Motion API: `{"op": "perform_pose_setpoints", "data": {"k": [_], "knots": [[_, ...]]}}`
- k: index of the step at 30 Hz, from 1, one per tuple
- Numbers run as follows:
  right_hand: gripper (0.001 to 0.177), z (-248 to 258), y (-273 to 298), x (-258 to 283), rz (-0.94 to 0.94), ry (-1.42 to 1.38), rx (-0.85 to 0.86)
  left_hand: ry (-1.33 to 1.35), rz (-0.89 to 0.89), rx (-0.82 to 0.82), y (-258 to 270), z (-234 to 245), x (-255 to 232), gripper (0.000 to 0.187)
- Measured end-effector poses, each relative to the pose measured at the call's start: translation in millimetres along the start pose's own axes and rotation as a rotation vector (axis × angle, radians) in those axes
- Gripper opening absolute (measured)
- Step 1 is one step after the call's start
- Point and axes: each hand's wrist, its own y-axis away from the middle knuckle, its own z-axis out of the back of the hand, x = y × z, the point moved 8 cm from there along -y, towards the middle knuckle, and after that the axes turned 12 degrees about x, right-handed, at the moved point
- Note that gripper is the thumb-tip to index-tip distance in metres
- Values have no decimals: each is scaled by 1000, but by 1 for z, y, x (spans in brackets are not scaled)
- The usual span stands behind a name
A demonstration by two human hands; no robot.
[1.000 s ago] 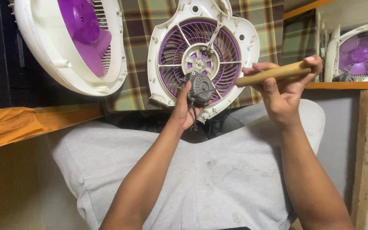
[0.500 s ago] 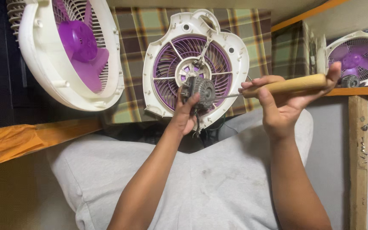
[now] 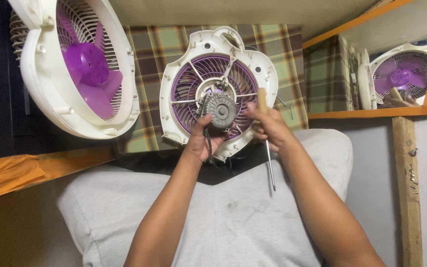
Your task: The person uses a screwdriver to remove the central nut from a purple fan blade, then detaches the blade from the motor. They proceed to remove the motor from the fan housing, placing the components aside.
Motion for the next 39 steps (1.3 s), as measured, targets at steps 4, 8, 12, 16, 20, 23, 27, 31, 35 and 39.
{"op": "perform_pose_setpoints", "data": {"k": [4,8,12,16,20,23,27,31,35,39], "knots": [[42,-42,-3,-22,-84,76,259,-34,48,-41,0,-3,9,64],[41,-35,-7,-13,-68,71,161,-279,73,-171,-4,-7,-1,63],[38,-23,-17,-7,-35,28,94,-861,95,-282,-4,-16,-34,66],[32,-17,-38,-3,-24,51,50,-943,26,-371,-6,-15,-49,69],[31,-24,-54,-3,-18,85,47,-994,-83,-393,-10,-8,-60,70],[31,-26,-59,-1,-29,185,3,-1073,-98,-436,-11,4,-65,73],[29,-32,-64,7,-20,224,-13,-1062,-34,-479,-9,21,-58,76],[28,-38,-64,17,-19,304,-35,-1089,-158,-426,-13,25,-61,78],[32,-41,-64,22,-12,295,-49,-1247,-168,-493,-15,28,-64,75],[32,-42,-60,17,-16,265,-92,-1055,-249,-427,-18,19,-69,75]]}}
